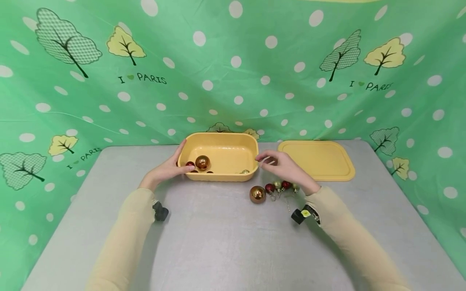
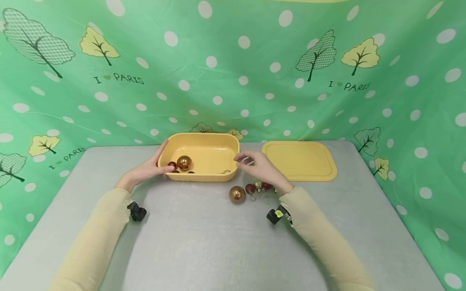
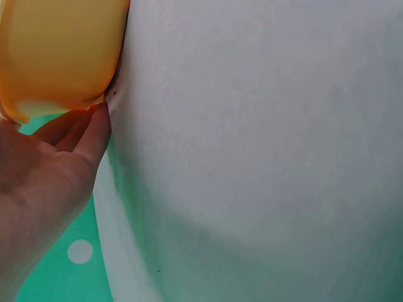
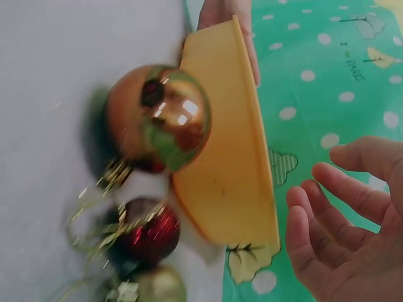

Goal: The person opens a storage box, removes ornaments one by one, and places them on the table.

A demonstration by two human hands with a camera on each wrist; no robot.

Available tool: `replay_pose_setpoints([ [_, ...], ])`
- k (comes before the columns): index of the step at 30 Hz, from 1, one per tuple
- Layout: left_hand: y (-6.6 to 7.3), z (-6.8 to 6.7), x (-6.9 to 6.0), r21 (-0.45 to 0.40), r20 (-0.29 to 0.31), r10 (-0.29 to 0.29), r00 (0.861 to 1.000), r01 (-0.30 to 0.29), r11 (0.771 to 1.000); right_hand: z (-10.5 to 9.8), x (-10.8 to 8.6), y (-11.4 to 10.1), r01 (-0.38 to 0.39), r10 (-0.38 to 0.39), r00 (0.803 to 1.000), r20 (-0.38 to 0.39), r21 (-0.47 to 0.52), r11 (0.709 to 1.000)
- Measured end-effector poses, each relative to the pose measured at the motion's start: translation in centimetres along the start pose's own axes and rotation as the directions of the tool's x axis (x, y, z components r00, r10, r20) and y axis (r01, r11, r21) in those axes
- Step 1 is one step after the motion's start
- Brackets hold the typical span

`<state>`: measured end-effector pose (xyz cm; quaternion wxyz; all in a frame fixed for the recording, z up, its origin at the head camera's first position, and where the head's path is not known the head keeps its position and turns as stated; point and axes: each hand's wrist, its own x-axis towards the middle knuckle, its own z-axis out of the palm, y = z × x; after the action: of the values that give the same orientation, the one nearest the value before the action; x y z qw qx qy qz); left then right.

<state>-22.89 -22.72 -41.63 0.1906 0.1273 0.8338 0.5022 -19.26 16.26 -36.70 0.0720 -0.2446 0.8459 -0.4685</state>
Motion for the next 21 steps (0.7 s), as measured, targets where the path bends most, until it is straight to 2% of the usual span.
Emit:
replay_pose_setpoints([
  [4, 0.1, 0.1, -0.1, 0.000, -0.002, 0.001, 1.000, -0.001, 1.000, 0.8, 1.1, -0.5, 0.027, -0.027, 0.999, 0.018, -0.001, 1.000],
  [9, 0.2, 0.0, -0.2, 0.015, -0.002, 0.007, 1.000, -0.007, 1.000, 1.9, 2.6, -0.8, 0.091, -0.092, 0.993, 0.076, 0.013, 0.996],
  [15, 0.4, 0.0, -0.2, 0.025, 0.001, 0.018, 1.000, -0.018, 1.000, 3.4, 4.1, -1.8, 0.019, -0.033, 0.991, 0.127, 0.111, 0.994],
  [21, 0.2, 0.0, 0.0, 0.044, -0.007, 0.017, 1.000, -0.017, 0.999, 5.3, 5.9, -2.3, 0.001, -0.019, 0.990, 0.136, 0.132, 0.991],
])
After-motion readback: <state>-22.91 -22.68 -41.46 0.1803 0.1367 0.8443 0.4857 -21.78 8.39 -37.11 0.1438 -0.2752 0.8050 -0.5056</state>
